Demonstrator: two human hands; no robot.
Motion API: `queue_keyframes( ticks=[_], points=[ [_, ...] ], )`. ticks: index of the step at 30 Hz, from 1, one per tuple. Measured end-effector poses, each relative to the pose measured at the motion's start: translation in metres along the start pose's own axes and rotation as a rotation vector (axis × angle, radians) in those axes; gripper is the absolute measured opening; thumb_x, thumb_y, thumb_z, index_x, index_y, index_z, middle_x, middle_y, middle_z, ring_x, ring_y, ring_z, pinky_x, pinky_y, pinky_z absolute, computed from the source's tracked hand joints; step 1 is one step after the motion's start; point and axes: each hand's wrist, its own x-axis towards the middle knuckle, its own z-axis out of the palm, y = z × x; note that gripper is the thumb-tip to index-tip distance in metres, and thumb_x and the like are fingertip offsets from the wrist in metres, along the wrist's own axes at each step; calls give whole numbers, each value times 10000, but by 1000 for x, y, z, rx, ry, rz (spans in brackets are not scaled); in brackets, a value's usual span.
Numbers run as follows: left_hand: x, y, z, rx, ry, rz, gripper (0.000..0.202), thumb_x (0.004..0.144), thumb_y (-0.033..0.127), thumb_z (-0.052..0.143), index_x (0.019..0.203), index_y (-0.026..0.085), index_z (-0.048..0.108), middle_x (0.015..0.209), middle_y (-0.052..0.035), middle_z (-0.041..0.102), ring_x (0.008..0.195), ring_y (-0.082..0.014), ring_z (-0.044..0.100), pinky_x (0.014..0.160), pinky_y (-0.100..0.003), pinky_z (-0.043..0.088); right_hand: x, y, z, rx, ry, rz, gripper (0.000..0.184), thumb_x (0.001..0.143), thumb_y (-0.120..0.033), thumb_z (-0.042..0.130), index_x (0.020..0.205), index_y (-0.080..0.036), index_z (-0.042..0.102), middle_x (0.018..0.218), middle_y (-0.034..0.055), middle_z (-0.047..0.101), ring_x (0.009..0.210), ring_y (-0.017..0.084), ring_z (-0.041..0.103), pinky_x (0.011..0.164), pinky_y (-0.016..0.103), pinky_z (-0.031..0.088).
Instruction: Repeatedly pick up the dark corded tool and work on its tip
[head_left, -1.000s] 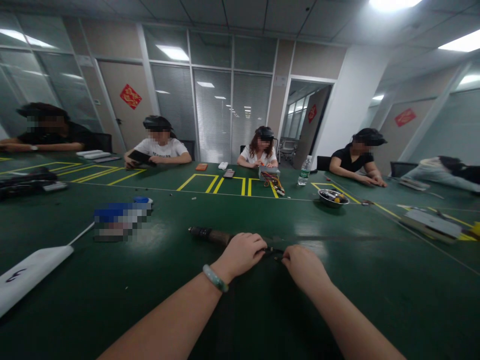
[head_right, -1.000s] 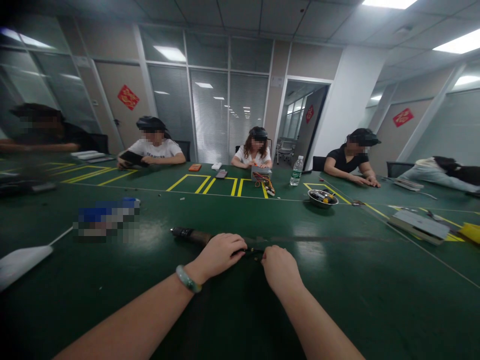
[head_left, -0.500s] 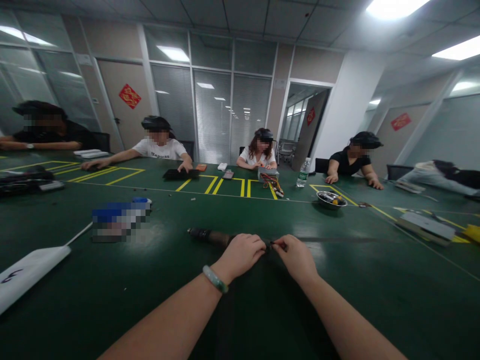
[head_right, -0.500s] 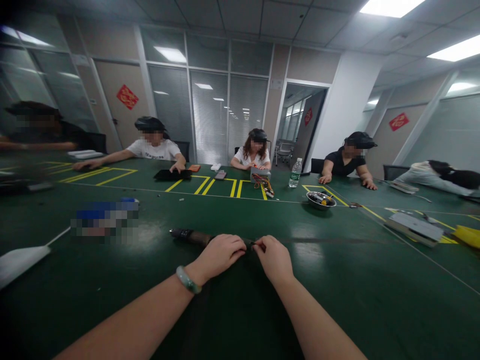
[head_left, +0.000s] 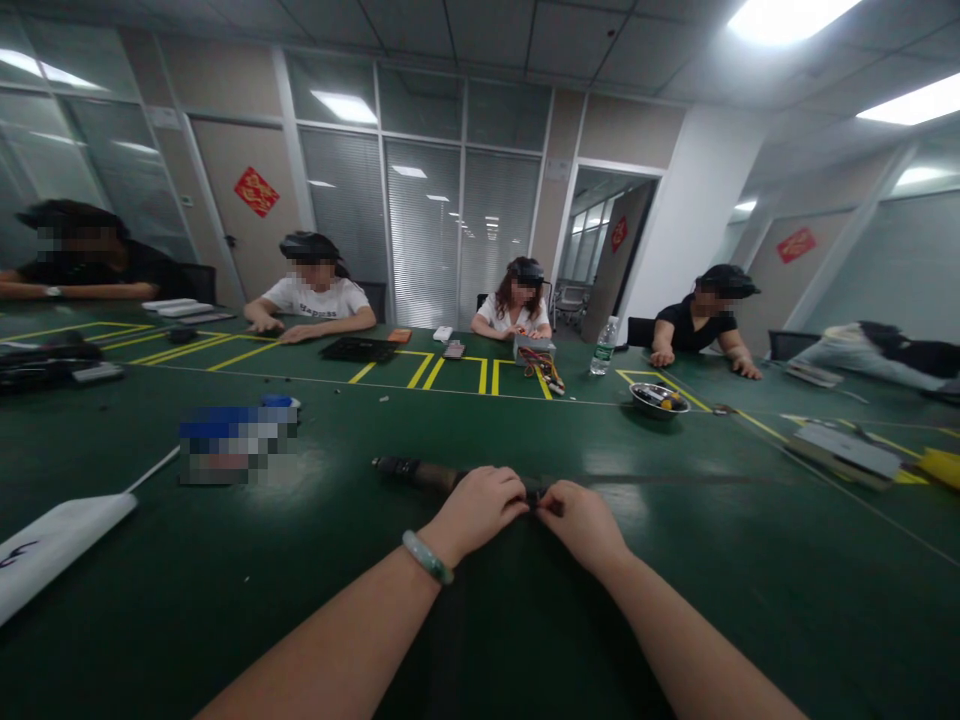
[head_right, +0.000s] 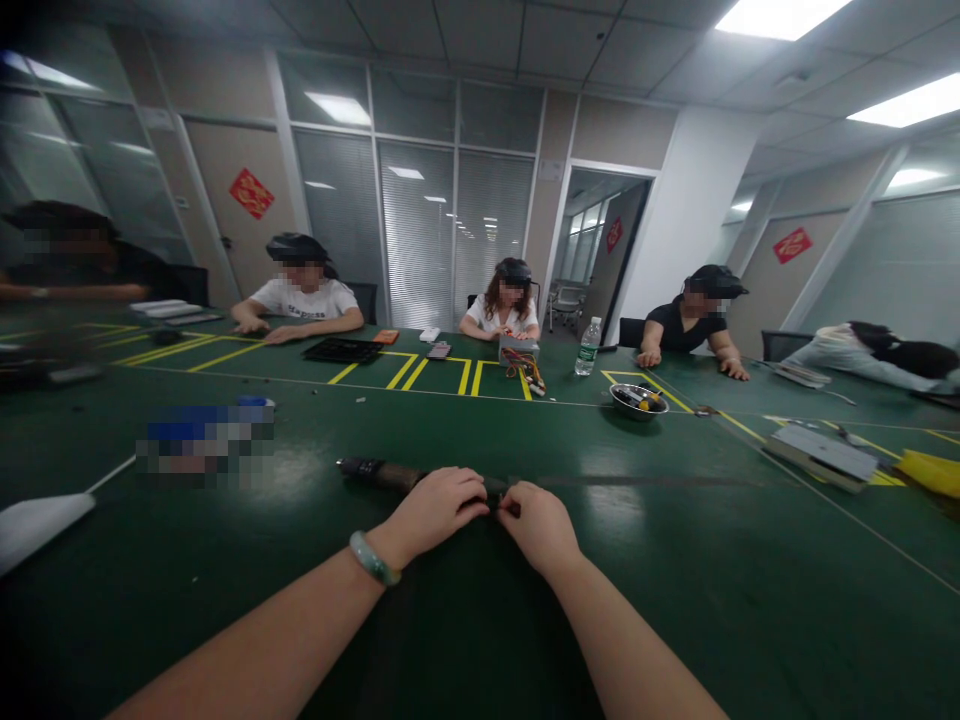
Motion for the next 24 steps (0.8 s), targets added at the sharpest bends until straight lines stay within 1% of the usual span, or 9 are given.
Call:
queue_keyframes(
  ticks=[3, 5, 7, 12, 16, 21, 24],
  points=[
    [-1, -2, 1, -31, 2, 2, 169, 854, 256, 652, 1013, 225, 604, 1043, -4, 617, 983, -186, 566, 911, -339, 416, 0, 2, 1, 7, 5, 4, 59, 790, -184, 647, 742, -216, 660, 790, -25, 616, 721, 130, 554, 634, 229, 354],
    [-1, -3, 1, -39, 0, 0, 129, 856, 199, 628, 982, 218, 605, 1031, -5, 618, 980, -182, 569, 913, -335, 414, 0, 1, 1, -1, 8, 6, 63, 792, -181, 645, 741, -215, 659, 785, -25, 617, 727, 130, 558, 631, 228, 352],
    [-1, -2, 1, -39, -5, 3, 93, 859, 177, 609, 946, 210, 606, 1006, -9, 619, 976, -180, 572, 914, -333, 412, 0, 1, 0, -8, 4, 11, 60, 798, -183, 639, 751, -211, 663, 792, -19, 622, 725, 131, 561, 631, 229, 356],
    [-1, 0, 1, -28, -5, -8, 80, 866, 183, 598, 942, 204, 603, 989, -17, 621, 972, -184, 572, 910, -341, 417, 0, 0, 0, 2, -15, 26, 61, 799, -187, 631, 780, -214, 683, 830, -7, 640, 758, 140, 577, 669, 234, 383],
    [-1, 0, 1, -36, -2, -11, 67, 866, 177, 597, 928, 202, 601, 985, -16, 622, 967, -186, 572, 907, -343, 417, 1, 2, 2, 35, -21, 57, 66, 811, -235, 634, 798, -225, 697, 848, -8, 653, 777, 147, 586, 683, 243, 395],
    [0, 0, 3, -29, -8, -21, 77, 865, 164, 594, 932, 201, 600, 979, -12, 623, 958, -180, 571, 896, -339, 421, 1, 2, 5, 61, -26, 154, 98, 819, -295, 632, 836, -231, 704, 814, -10, 662, 730, 147, 591, 633, 241, 387],
    [1, 0, 3, -38, -2, -15, 66, 867, 170, 588, 924, 196, 608, 967, -20, 628, 952, -186, 578, 894, -348, 423, 2, 3, 6, 70, -28, 168, 99, 821, -306, 641, 841, -233, 706, 790, -16, 663, 701, 139, 589, 613, 233, 379]
  ],
)
